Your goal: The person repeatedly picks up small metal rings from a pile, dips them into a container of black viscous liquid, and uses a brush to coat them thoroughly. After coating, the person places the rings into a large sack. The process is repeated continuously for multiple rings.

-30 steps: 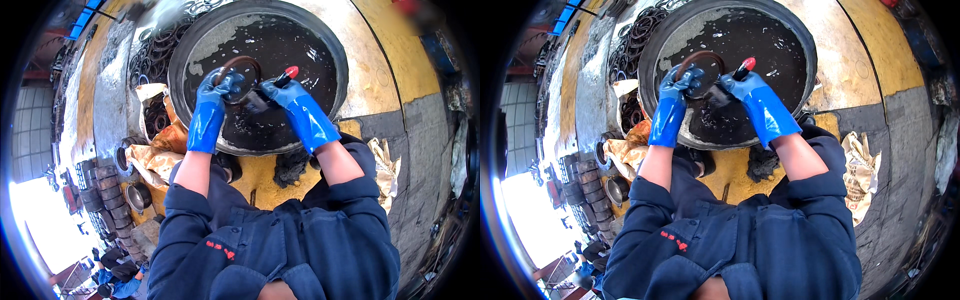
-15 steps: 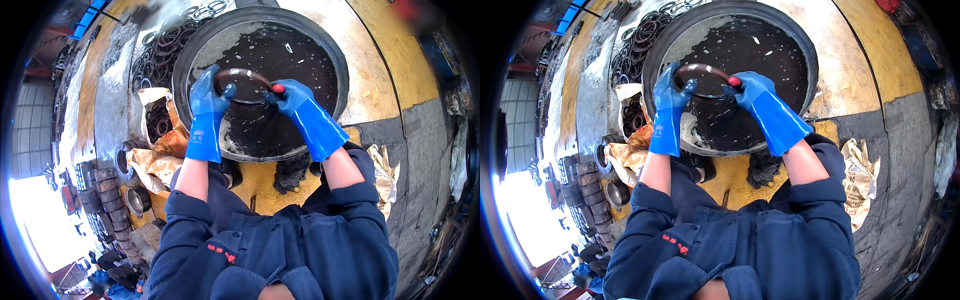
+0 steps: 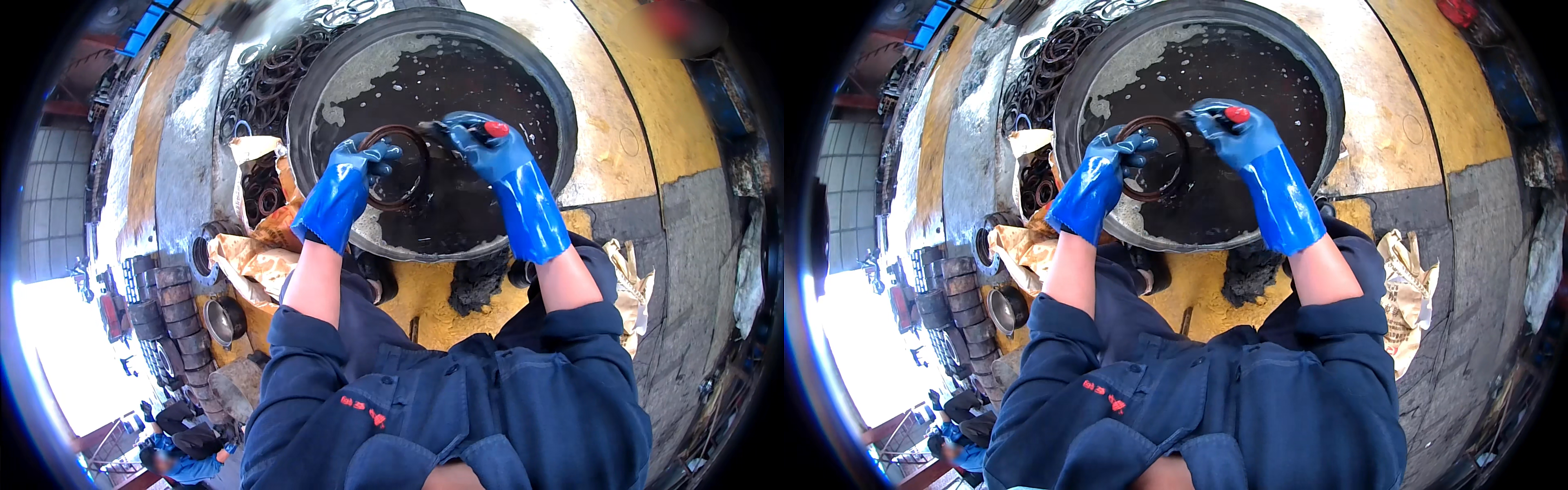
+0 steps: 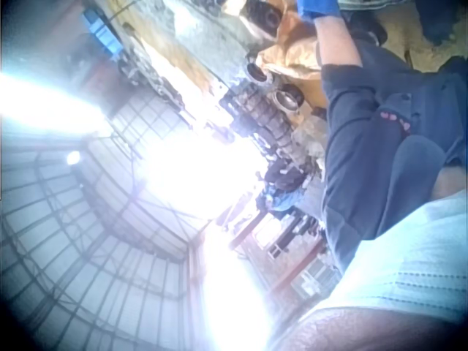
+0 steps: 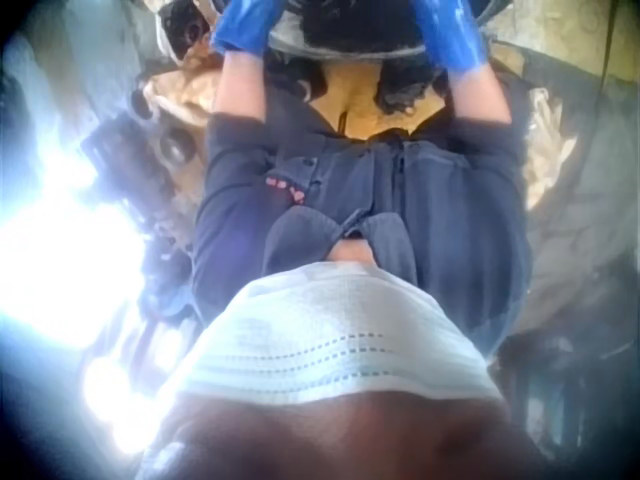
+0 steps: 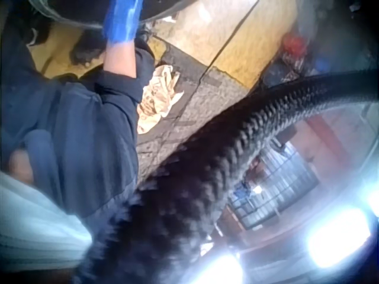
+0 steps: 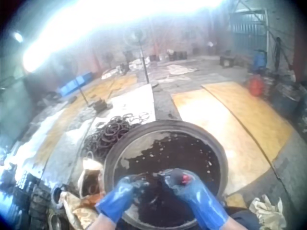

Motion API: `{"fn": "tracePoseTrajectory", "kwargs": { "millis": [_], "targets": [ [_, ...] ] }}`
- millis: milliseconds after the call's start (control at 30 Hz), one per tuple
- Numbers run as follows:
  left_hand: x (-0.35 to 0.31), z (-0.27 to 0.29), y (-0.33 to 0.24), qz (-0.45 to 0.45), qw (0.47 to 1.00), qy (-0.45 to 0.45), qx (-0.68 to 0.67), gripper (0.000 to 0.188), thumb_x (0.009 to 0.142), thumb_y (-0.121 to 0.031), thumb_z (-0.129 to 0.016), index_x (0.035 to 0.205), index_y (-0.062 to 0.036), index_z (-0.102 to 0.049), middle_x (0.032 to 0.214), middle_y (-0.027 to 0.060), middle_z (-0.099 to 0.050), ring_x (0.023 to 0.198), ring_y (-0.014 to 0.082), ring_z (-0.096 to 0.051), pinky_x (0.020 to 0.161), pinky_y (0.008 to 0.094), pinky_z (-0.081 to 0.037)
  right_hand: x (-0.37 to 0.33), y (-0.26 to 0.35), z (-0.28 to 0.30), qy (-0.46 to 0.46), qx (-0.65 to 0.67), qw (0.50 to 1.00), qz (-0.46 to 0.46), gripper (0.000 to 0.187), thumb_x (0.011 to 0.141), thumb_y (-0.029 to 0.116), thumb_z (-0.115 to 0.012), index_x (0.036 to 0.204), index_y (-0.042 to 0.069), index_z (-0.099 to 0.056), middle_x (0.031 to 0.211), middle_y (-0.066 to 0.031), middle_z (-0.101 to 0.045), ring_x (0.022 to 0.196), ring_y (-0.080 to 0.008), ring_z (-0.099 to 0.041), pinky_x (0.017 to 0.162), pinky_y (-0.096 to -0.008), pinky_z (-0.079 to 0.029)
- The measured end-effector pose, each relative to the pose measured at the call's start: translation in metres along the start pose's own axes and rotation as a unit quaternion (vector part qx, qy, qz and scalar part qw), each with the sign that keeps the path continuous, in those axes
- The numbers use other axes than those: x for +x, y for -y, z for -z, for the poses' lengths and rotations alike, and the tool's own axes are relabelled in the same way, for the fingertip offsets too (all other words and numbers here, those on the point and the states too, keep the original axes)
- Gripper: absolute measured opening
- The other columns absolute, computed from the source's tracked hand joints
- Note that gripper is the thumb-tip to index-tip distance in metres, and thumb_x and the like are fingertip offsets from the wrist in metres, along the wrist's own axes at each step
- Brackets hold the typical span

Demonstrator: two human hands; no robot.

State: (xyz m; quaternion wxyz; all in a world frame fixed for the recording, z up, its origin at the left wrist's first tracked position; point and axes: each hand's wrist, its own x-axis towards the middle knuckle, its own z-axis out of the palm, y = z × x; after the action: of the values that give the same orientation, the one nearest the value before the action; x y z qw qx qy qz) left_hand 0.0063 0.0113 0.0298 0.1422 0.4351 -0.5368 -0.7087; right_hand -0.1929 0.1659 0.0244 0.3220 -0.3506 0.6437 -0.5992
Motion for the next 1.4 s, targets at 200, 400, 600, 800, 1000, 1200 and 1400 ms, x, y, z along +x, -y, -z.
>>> {"fn": "tracePoseTrajectory", "kwargs": {
  "millis": [200,400,600,800,1000,1200,1400],
  "targets": [
    [0.009,-0.012,0.014,-0.021,0.997,0.014,-0.071,0.028,0.093,-0.01,-0.066,0.12,-0.0014,-0.067,0.102,0.009,-0.076,0.064,0.009,-0.06,0.058,0.0205,-0.046,0.006,-0.004,-0.016,-0.001,-0.155,0.946,0.285,0.028,0.085,0.015,-0.077,0.113,0.013,-0.075,0.107,-0.0116,-0.074,0.097,-0.0306,-0.072,0.087,-0.0372,-0.058],
    [0.013,-0.009,0.004,-0.028,0.991,-0.027,-0.125,0.03,0.09,-0.001,-0.062,0.12,-0.0009,-0.066,0.103,0.0137,-0.077,0.053,0.0079,-0.053,0.048,0.021,-0.041,0.002,-0.017,-0.011,-0.025,-0.064,0.996,-0.056,0.021,0.093,0.022,-0.07,0.112,0.014,-0.075,0.099,-0.0075,-0.077,0.092,-0.0202,-0.073,0.084,-0.0326,-0.056],
    [0.014,-0.013,0.002,-0.09,0.991,-0.039,-0.096,0.026,0.094,-0.006,-0.065,0.12,-0.0023,-0.067,0.101,0.0124,-0.077,0.053,0.0076,-0.054,0.048,0.0199,-0.039,-0.004,-0.052,-0.02,0.041,-0.014,0.981,-0.189,0.027,0.09,0.03,-0.07,0.103,0.006,-0.075,0.094,-0.009,-0.075,0.088,-0.0173,-0.071,0.08,-0.0327,-0.055],
    [0.012,-0.012,0.009,-0.115,0.991,-0.061,-0.022,0.03,0.095,-0.006,-0.061,0.125,-0.0016,-0.063,0.104,0.0129,-0.076,0.058,0.007,-0.057,0.052,0.0198,-0.039,-0.009,-0.054,-0.024,0.084,-0.009,0.973,-0.213,0.025,0.091,0.023,-0.07,0.107,0.004,-0.075,0.096,-0.0078,-0.074,0.087,-0.0173,-0.069,0.081,-0.0323,-0.054],
    [0.009,-0.011,0.007,-0.107,0.994,-0.035,0.007,0.031,0.095,-0.011,-0.065,0.124,-0.0012,-0.063,0.102,0.0114,-0.076,0.064,0.0079,-0.06,0.056,0.0201,-0.042,-0.007,-0.024,-0.014,0.032,-0.206,0.972,-0.112,0.024,0.092,0.03,-0.071,0.107,0.012,-0.074,0.102,-0.0111,-0.075,0.096,-0.0283,-0.072,0.083,-0.0372,-0.057],
    [0.016,-0.011,0.012,-0.104,0.994,0.032,-0.03,0.035,0.092,-0.004,-0.065,0.127,0.0028,-0.062,0.1,0.013,-0.076,0.067,0.0122,-0.063,0.06,0.0225,-0.051,-0.001,-0.023,-0.016,-0.019,-0.298,0.928,0.224,0.025,0.094,0.023,-0.072,0.116,0.011,-0.073,0.11,-0.0091,-0.075,0.098,-0.02,-0.072,0.091,-0.0314,-0.055],
    [0.011,-0.028,0.012,-0.12,0.993,0.016,-0.016,0.026,0.096,-0.007,-0.065,0.121,-0.0004,-0.066,0.095,0.0117,-0.076,0.058,0.0087,-0.054,0.052,0.0209,-0.042,0.001,-0.068,-0.025,0.095,0.039,0.979,-0.175,0.028,0.089,0.026,-0.075,0.11,0.007,-0.075,0.099,-0.0112,-0.075,0.093,-0.0193,-0.071,0.086,-0.0338,-0.054]
  ]
}}
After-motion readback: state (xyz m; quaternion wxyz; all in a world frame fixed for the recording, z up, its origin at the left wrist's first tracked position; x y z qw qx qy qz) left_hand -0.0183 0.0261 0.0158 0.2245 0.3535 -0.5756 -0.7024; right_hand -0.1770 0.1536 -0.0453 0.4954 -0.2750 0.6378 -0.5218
